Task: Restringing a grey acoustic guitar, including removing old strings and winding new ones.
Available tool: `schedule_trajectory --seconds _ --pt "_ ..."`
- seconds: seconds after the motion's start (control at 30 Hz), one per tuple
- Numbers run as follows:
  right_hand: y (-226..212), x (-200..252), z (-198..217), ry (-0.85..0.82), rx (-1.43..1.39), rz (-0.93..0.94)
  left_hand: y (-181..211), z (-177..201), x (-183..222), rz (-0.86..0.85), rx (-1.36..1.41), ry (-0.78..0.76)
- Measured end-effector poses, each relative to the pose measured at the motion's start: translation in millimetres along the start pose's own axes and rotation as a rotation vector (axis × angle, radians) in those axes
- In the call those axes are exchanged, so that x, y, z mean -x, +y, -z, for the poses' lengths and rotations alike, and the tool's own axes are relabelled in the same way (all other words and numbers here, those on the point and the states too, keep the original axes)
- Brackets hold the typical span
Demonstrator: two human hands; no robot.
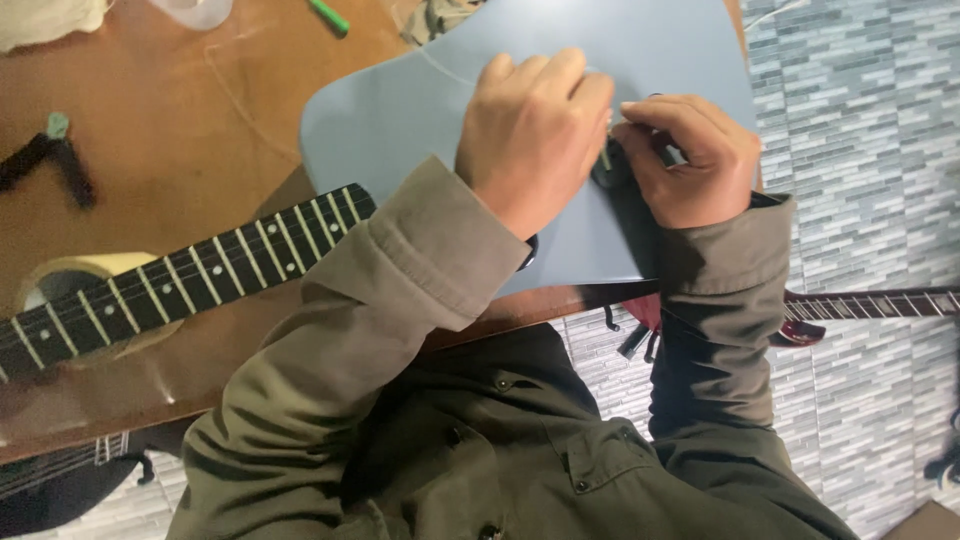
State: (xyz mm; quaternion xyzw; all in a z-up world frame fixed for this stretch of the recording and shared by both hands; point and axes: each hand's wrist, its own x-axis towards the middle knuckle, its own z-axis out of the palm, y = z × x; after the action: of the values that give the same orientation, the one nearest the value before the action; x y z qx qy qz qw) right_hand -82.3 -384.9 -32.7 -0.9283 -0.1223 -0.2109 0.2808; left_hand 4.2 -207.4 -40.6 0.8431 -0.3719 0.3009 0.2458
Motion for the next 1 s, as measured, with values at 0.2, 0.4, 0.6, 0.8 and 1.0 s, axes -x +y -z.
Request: schedule_trajectory --seconds 0.2,0.4,0.6,0.8,1.0 --pt "3.3 2.4 0.7 0.006 0.008 0.067 0.8 -5.8 -0.6 -0.009 -0.029 0.060" --pt "1.9 2.1 -0.3 -0.014 -0.002 0.074 5.0 -9.8 1.1 0.003 0.008 0.068" --pt "-0.3 0.6 0.9 -0.040 -0.028 0.034 5.5 -8.5 0.4 0.004 0.009 0.062" --pt "2.2 0.8 -0.6 -0.043 -0.033 0.042 7.3 -7.7 2.4 0.005 0.001 0.039" --pt "2.9 2.7 -1.3 -0.041 -0.020 0.013 6.4 -6.4 5.8 0.055 0.056 -0.034"
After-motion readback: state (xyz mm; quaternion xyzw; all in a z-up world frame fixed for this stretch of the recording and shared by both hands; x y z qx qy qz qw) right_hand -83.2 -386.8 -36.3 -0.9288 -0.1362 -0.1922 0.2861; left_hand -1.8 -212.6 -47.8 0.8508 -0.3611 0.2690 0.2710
